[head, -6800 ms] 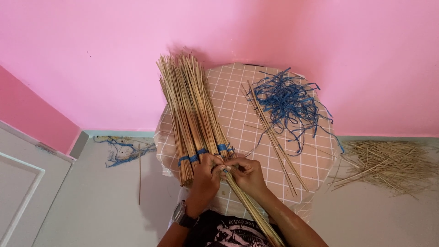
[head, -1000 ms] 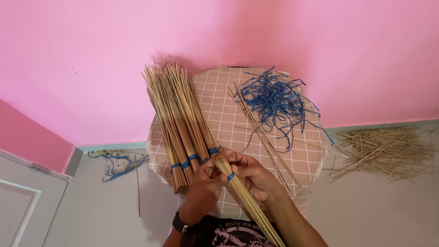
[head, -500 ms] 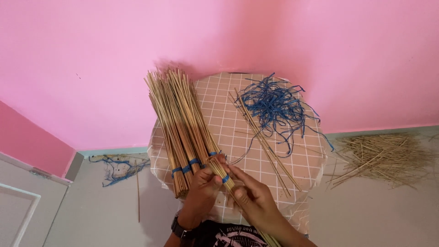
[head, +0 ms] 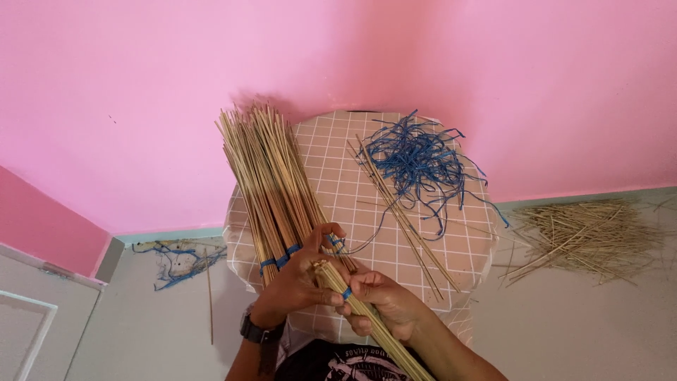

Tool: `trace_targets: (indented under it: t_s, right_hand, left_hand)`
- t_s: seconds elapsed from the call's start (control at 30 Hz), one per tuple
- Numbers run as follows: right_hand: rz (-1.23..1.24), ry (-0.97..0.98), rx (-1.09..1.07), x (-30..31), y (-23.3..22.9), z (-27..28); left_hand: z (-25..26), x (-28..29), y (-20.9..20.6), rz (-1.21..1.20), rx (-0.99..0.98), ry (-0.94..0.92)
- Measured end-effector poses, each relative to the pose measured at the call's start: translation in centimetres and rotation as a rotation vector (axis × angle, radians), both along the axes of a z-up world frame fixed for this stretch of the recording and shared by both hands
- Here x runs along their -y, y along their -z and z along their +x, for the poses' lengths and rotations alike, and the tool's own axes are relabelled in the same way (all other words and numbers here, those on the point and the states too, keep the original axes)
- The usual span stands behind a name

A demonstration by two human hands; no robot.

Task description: Gathering thin wooden sticks into small bundles and securing them with blue plastic string.

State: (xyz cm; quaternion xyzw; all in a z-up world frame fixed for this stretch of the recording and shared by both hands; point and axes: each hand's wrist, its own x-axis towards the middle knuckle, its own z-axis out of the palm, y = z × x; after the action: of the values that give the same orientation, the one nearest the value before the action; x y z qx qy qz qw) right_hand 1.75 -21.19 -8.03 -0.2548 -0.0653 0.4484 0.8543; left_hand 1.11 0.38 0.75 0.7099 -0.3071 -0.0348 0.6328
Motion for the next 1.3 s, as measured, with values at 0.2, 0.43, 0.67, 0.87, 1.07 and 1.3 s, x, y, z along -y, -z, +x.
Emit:
trace_targets:
  t_s: [0.2,0.43,0.67,0.87,1.07,1.3]
  right_hand:
    - [-0.126,0.118,0.065,1.2,-3.6,-0.9]
    - [-0.105,-0.073,-0.128,2.2,0.0,-1.8]
    - [0.221,-0.363,-0.261,2.1,2.4,-3.0]
    - [0.320,-0.413,-0.168,2.1,1.8,-3.1]
    - [0.246,-0.064,0.004,10.1,-1.5,0.0]
    - [0.120,0.601,0.251,19.3,-2.5,1.7]
  left_hand:
    - [-0.1,1.6,2.0,-0.205,-0.146,-0.072]
    - [0.1,1.1,-0.4,0.125,0.070,0.171]
    - [0.5,1.2,-0.7,0.079,0.048,0.350]
    - [2.7,1.0,2.0,0.084,0.056,0.426]
    - [5.5,3.8,4.0,0.608,0.279,-0.055]
    - [7.8,8.0,6.6,0.885,0.309,-0.482]
